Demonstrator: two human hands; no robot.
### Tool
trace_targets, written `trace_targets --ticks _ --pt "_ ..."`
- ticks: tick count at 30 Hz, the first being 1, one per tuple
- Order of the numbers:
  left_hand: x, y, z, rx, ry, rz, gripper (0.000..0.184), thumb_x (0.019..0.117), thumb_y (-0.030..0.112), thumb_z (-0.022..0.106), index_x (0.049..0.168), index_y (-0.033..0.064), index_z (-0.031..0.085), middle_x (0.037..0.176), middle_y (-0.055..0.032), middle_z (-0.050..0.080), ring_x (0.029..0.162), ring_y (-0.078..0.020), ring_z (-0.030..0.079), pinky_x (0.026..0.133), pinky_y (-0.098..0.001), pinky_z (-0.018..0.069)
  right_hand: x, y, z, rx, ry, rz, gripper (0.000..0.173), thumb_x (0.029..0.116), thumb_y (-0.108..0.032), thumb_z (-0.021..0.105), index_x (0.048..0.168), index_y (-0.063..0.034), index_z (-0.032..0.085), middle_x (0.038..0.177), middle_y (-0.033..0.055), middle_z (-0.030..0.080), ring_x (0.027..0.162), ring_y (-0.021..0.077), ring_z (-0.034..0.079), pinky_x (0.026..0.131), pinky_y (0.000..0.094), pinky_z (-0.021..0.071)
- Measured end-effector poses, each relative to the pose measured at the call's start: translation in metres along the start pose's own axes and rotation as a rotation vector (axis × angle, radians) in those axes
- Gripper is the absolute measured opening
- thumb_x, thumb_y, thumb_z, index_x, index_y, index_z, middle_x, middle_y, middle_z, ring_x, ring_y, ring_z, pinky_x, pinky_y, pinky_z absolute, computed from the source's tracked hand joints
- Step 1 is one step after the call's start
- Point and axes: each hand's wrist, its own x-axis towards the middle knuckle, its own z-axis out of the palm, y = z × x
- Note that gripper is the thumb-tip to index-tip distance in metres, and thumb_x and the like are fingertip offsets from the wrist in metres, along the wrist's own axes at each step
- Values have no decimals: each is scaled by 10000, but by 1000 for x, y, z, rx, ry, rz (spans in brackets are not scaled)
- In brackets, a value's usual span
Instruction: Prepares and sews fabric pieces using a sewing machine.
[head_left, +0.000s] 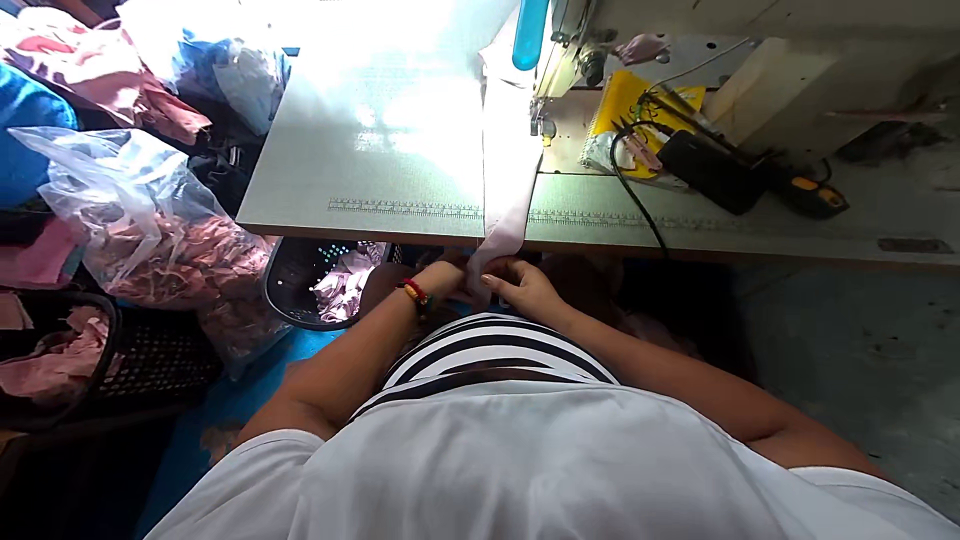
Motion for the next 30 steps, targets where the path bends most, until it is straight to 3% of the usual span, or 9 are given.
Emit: trace_targets --ticks 3,7,10,12,15,19,21,23,30 --pt "4 3 17 494 -102 91 185 1007 88 612 1076 -81 644 945 -182 670 853 -233 651 812 -430 536 3 -4 -4 -237 28 78 508 905 -474 748 1177 -48 701 1039 131 729 969 253 697 907 524 551" --pt "8 -5 20 639 -126 139 205 969 157 680 959 -47 663 842 -168 668 782 -259 660 748 -470 537 4 -11 -7 -430 21 158 493 914 -550 712 991 -64 747 904 148 718 895 324 690 827 612 525" --pt "9 -18 22 562 -138 161 177 963 157 677 940 -18 667 819 -117 651 766 -203 628 732 -427 512 7 -6 -4 -383 3 136 386 995 -402 650 899 -37 731 811 148 684 802 306 666 754 581 516" --pt "9 -21 15 572 -88 124 258 985 190 657 1037 -63 664 921 -207 673 874 -317 654 809 -536 510 8 -2 -4 -323 39 56 289 1004 -250 626 864 -16 720 778 144 672 762 280 657 719 546 510" --pt "8 -7 0 598 17 89 472 984 222 645 1409 31 568 1218 -236 667 1133 -375 644 980 -592 491 3 5 -8 -119 50 -20 153 966 -120 656 978 17 724 898 122 703 834 171 662 793 418 541" --pt "20 7 -12 744 -39 58 391 1005 273 591 1090 -104 656 1001 -278 654 974 -413 632 862 -629 469 -15 22 -22 245 -83 -77 169 962 -1 602 1121 -2 655 973 34 706 874 56 672 834 273 578" --pt "22 10 -11 695 -70 133 364 986 214 649 1229 -57 650 1146 -253 676 1101 -372 641 964 -581 479 -22 23 -28 325 -155 -61 186 951 27 583 1119 -16 651 950 7 719 873 52 682 842 264 581" --pt "24 7 -9 577 -124 304 399 929 123 725 1302 9 640 1237 -178 677 1169 -268 636 1037 -475 488 -27 18 -30 279 -225 -30 131 952 16 617 1079 -4 645 909 6 720 840 34 683 822 235 578" --pt "-37 -13 -59 739 -68 809 203 948 230 684 921 30 701 913 -98 694 926 -232 665 873 -468 534 -29 -36 -39 -81 -421 -132 156 981 -34 626 1115 16 690 1022 42 725 953 -1 662 910 209 542"
